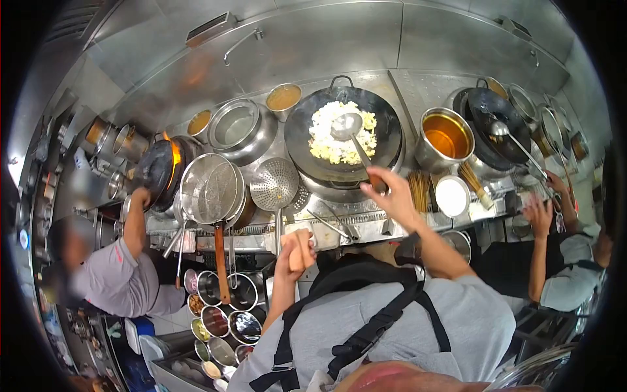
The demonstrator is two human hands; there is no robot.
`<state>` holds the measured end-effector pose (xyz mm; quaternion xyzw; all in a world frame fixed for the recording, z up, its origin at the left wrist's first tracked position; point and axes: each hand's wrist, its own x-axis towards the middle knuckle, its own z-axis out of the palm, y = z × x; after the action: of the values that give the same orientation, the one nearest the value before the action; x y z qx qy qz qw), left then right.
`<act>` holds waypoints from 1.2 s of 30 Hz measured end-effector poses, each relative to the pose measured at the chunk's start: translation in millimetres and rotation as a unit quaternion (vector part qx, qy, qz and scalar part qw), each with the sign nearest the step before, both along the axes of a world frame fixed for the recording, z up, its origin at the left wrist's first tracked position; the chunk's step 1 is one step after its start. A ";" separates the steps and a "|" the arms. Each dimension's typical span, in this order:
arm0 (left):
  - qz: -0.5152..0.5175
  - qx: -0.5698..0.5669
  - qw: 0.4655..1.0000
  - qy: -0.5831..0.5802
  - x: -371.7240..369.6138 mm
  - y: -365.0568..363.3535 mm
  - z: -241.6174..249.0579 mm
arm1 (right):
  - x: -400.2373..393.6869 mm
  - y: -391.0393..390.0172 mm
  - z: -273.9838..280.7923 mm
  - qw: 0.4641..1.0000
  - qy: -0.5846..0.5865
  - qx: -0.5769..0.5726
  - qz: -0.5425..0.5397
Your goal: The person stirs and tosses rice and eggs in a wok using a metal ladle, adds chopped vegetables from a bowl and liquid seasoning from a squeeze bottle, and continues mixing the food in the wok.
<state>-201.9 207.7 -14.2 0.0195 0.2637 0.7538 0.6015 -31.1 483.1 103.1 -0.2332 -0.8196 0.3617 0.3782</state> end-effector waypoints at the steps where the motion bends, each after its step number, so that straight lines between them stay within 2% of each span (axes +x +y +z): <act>1: -0.025 0.019 0.999 -0.024 -11.2 4.9 -14.5 | -18.0 8.9 12.3 0.996 -0.036 0.084 -0.010; 3: -0.031 -0.020 0.998 -0.045 -24.9 13.0 -29.7 | -66.4 28.5 35.1 0.982 0.070 0.176 -0.018; 4: -0.057 0.015 0.995 -0.086 -31.1 17.7 -34.6 | -95.2 44.1 43.2 0.975 0.131 0.180 0.026; 5: -0.050 -0.007 0.996 -0.067 -35.0 22.3 -29.4 | -125.4 62.4 51.2 0.961 0.192 0.185 0.069; 7: -0.035 -0.053 0.997 -0.037 -31.7 26.7 -18.0 | -174.7 94.4 70.0 0.972 0.161 -0.039 0.165; 9: -0.067 -0.037 0.995 -0.063 -34.8 22.9 -29.1 | -204.6 110.3 124.2 0.981 0.161 -0.032 0.103; 11: -0.110 -0.020 0.991 -0.073 -46.8 14.8 -53.9 | -202.3 95.1 170.0 0.970 0.198 -0.063 0.130; 12: -0.100 -0.038 0.993 -0.057 -45.9 13.8 -54.5 | -203.0 91.7 180.6 0.962 0.217 -0.077 0.146; 15: -0.116 -0.122 0.985 0.026 -51.6 25.2 -63.9 | -193.5 88.5 142.6 0.965 0.212 -0.091 0.123; 16: -0.101 -0.125 0.987 -0.004 -50.0 35.3 -64.4 | -201.8 113.8 109.5 0.970 0.229 -0.060 0.062; 17: -0.085 -0.128 0.987 -0.034 -48.4 45.2 -66.1 | -196.8 129.6 109.6 0.966 0.245 -0.072 0.050; 19: -0.041 -0.137 0.987 -0.075 -43.2 68.4 -63.0 | -182.0 152.3 131.6 0.956 0.279 -0.087 0.037; 21: -0.044 -0.143 0.985 -0.081 -40.8 90.2 -51.8 | -153.5 149.4 170.5 0.933 0.303 -0.161 0.106; 23: -0.056 -0.156 0.982 -0.093 -37.1 112.1 -38.6 | -119.1 137.9 189.3 0.929 0.307 -0.153 0.137; 25: -0.080 -0.170 0.977 -0.104 -38.0 145.4 -24.4 | -118.5 148.9 150.3 0.942 0.300 -0.139 0.061; 27: -0.120 -0.174 0.975 -0.073 -42.7 173.8 -19.7 | -131.2 167.8 94.2 0.920 0.329 -0.180 0.112; 28: -0.142 -0.210 0.963 -0.088 -47.6 198.7 -20.9 | -137.9 170.0 100.1 0.895 0.362 -0.227 0.128; 32: -0.106 -0.270 0.954 -0.080 -43.0 220.9 -11.8 | -108.8 133.1 164.7 0.894 0.349 -0.198 0.199; 35: -0.079 -0.199 0.977 -0.019 -39.8 228.8 -43.7 | -142.4 134.4 100.1 0.894 0.338 -0.228 0.185; 36: -0.074 -0.206 0.976 -0.009 -37.3 230.7 -44.6 | -146.0 134.9 89.2 0.894 0.346 -0.225 0.175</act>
<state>-239.1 438.4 -58.8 -0.0920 0.4062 0.6369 0.6488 -177.1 618.0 192.3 -0.0254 -0.5611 0.6545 0.5061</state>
